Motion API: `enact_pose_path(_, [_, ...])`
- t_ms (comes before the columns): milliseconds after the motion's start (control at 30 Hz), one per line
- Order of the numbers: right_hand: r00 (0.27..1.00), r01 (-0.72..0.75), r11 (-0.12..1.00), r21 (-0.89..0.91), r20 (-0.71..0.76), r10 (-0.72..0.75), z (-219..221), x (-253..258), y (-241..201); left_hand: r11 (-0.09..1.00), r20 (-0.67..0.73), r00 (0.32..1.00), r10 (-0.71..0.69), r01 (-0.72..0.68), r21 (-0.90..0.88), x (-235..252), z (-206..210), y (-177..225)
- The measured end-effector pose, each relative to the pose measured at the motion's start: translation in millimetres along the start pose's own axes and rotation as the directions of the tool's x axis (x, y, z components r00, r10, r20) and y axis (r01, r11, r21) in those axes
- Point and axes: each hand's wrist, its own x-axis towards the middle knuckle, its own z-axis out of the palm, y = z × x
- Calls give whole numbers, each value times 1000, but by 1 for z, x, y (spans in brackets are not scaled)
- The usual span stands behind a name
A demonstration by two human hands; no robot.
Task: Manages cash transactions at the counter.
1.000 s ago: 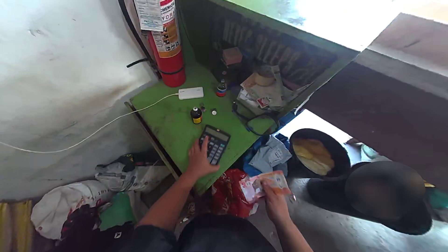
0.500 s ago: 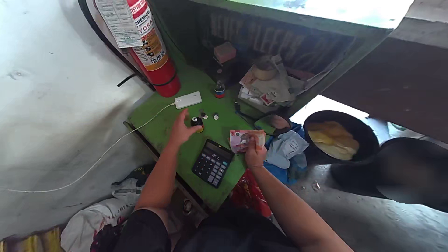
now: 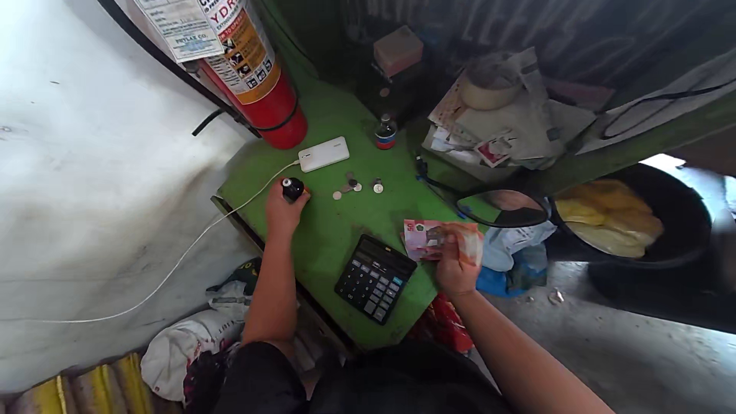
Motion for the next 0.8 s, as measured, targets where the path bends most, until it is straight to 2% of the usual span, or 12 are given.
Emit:
enact_pose_path(67, [1000,0,1000,6,1,0,0,-1,3,995,-174,979,104,-103,11,-16,2,6])
enact_pose_path(133, [1000,-5,1000,4,1,5,1,0,3,944,-372,869,326,-324,71,-30,17,14])
enact_pose_path(167, [1000,-8,1000,-5,6,8,1,0,2,900,-379,821,427,-426,90,-33,26,17])
enact_pose_path(200, [1000,-10,1000,-16,9,10,0,0,1,867,-313,812,492,-491,89,-34,36,20])
enact_pose_path(233, [1000,-9,1000,-29,8,9,0,0,0,865,-180,846,502,-494,89,-34,44,24])
enact_pose_path(300, [1000,-6,999,-43,12,7,0,0,-1,921,108,929,353,-366,137,-28,56,32])
enact_pose_path(367, [999,-29,999,-31,27,29,0,0,0,950,275,947,167,-229,213,-18,61,36])
enact_pose_path(500, [999,-35,998,-47,36,37,-1,1,-1,978,344,939,20,-90,188,-5,62,38])
enact_pose_path(600, [1000,-21,997,-71,15,22,-1,0,-1,990,435,900,-6,-56,130,0,57,42])
enact_pose_path(633, [1000,-25,996,-90,10,26,-1,0,-3,995,453,891,13,-54,78,-4,54,43])
enact_pose_path(700, [1000,-28,990,-141,6,30,-1,2,-8,990,481,876,48,23,-142,-21,44,34])
enact_pose_path(800, [999,-26,980,-197,25,32,-2,3,-12,883,497,866,-47,268,-384,-72,14,9])
